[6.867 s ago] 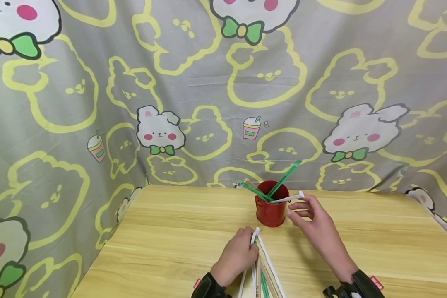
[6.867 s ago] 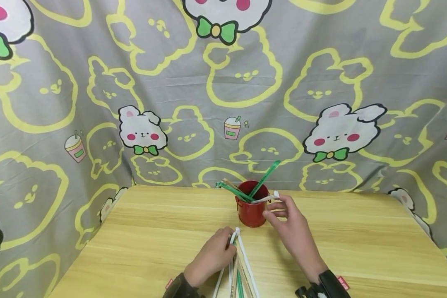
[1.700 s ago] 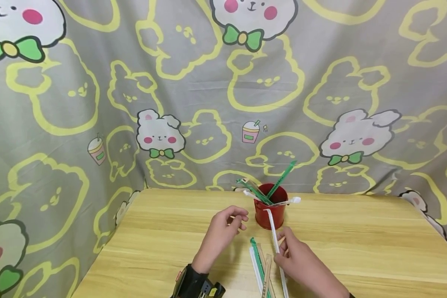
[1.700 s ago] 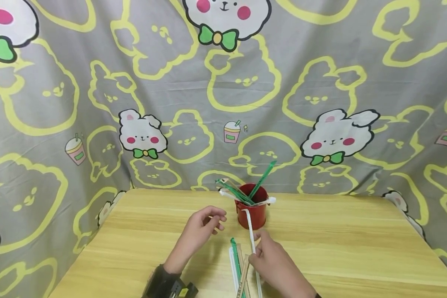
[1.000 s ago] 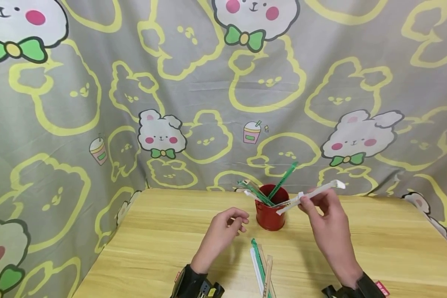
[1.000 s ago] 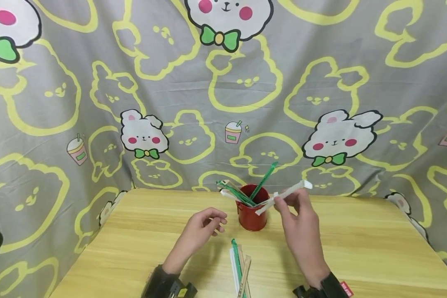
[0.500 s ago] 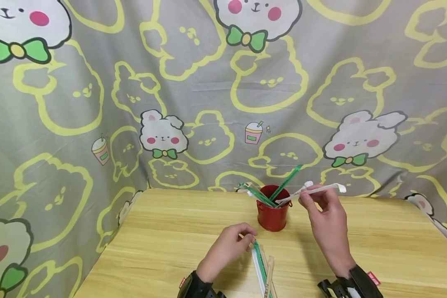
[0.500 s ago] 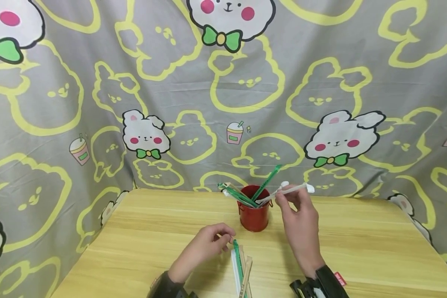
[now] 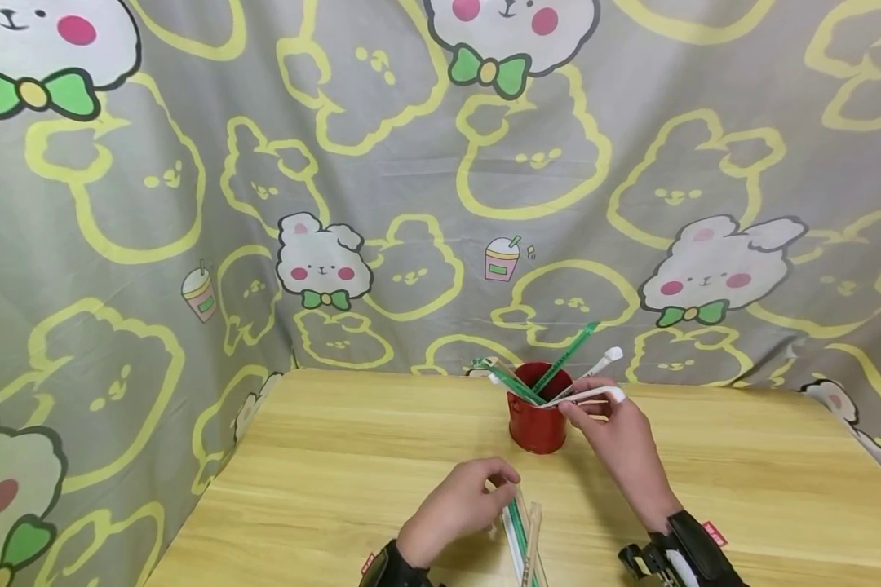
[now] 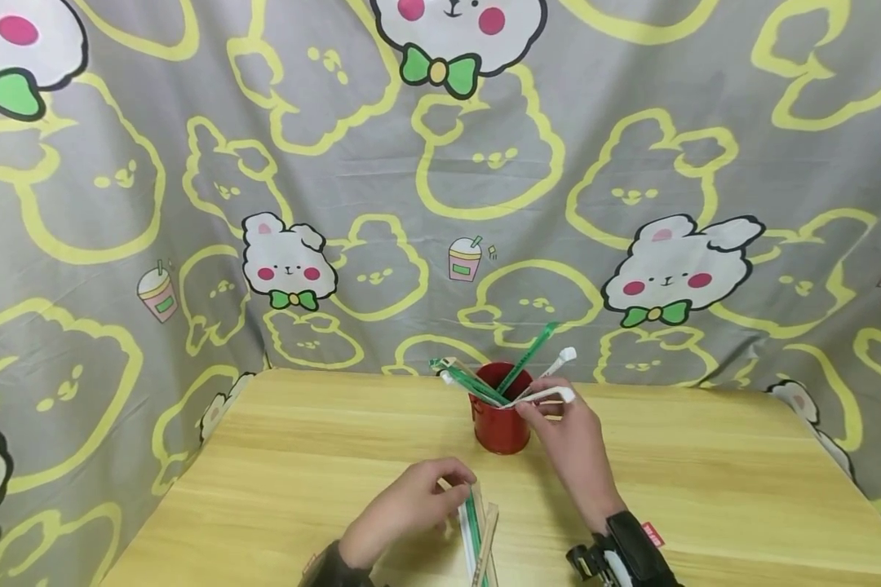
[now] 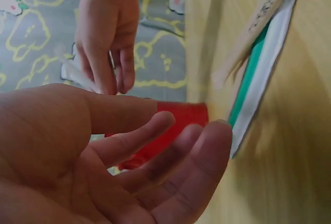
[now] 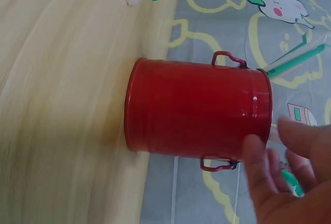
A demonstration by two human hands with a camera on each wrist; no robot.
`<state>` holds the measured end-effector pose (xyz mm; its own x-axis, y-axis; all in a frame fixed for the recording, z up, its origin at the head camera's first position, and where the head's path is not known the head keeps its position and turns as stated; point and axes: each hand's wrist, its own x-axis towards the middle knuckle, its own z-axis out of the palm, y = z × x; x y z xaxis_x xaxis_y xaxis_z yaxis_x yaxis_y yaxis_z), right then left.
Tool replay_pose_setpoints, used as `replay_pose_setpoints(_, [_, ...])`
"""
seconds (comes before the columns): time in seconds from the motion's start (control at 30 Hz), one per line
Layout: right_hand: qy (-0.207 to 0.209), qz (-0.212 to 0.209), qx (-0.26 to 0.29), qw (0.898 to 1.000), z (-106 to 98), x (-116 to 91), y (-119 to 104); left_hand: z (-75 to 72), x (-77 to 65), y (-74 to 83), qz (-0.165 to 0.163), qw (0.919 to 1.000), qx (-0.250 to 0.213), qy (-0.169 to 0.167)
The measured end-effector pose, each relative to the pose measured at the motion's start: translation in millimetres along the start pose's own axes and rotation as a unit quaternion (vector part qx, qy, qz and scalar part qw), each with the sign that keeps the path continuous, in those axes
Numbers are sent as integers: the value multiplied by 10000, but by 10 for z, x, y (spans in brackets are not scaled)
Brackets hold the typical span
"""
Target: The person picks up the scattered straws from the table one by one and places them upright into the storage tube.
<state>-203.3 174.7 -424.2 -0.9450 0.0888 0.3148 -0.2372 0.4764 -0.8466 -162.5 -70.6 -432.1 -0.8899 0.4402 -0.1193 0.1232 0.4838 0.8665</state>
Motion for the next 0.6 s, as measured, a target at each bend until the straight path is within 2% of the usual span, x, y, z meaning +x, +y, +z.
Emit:
replay_pose_setpoints(0.2, [-325,496,-145,9981,-6,-28,55,115,16,-46,69,9978,657,-77])
replay_pose_setpoints(0.33, [-524,829,-117,9951,0,-79,102,234,25,-80,-66,9965,821,-154])
replay_pose_setpoints(0.43, [-670,976,-31,9930,11,-120,137,326,23,-68,-157,9950,987,-63])
replay_pose_setpoints(0.6, [-800,1033,47,9914,32,-189,156,456,28,-50,-236,9849,1714,76])
